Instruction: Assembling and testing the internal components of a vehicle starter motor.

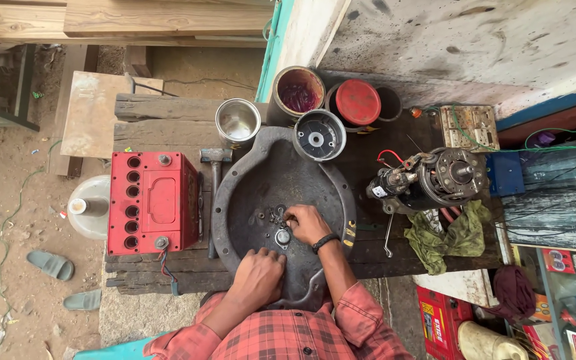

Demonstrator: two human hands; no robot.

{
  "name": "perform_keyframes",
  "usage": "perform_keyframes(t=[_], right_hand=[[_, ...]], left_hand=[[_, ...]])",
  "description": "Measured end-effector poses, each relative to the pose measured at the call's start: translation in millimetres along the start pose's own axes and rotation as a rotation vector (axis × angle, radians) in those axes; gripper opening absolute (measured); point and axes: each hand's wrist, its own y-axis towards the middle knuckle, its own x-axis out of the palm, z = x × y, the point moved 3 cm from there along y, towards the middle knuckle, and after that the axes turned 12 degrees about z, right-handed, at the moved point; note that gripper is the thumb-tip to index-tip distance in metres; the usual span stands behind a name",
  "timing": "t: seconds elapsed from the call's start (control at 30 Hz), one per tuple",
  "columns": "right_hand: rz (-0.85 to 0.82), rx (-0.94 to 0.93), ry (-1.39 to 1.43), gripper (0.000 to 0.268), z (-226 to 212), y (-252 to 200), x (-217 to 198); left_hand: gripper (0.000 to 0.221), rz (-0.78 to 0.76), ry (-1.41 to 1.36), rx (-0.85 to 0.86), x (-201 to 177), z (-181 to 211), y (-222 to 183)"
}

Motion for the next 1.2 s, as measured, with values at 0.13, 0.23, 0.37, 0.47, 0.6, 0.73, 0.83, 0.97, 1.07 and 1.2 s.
perform_keyframes(t=[0.13,0.23,0.37,0.47,0.6,0.73,0.83,0.97,1.07,1.2], right_hand=[[-0.059,-0.023,0.021,0.018,-11,1,-4],[-0.097,-0.074,-0.015,0.019,-8,1,-4],[-0.124,-0.148,-0.137,0.023,-5,-2,-1],[-0.137,-0.155,-0.136,0.026,-9,-3,-4],[-0.146,-0.131,-0.111,0.031,-21,-5,-9],[-0.154,-0.099,-0.127,0.035,-23,-4,-10],[-0.166,-0.095,-0.157,0.033,-25,-3,-6],[-0.174,-0.125,-0.208,0.027,-28,-1,0],[-0.152,-0.136,-0.24,0.021,-26,-2,7],[-0.122,-0.169,-0.263,0.018,-21,-2,13]], left_hand=[[0.028,0.017,0.018,-0.002,2,-2,2],[0.029,0.007,0.013,-0.01,-2,0,3],[0.024,-0.019,0.017,-0.029,-3,1,3],[0.025,-0.008,0.015,-0.021,-3,2,4],[0.024,-0.02,0.032,-0.006,-3,1,4],[0.026,0.003,0.016,-0.008,-5,3,7],[0.028,-0.001,0.012,-0.012,-5,2,7],[0.031,0.007,0.021,0.001,-2,1,7],[0.03,-0.027,0.018,-0.012,-3,2,7],[0.035,-0.02,0.014,-0.004,0,0,6]])
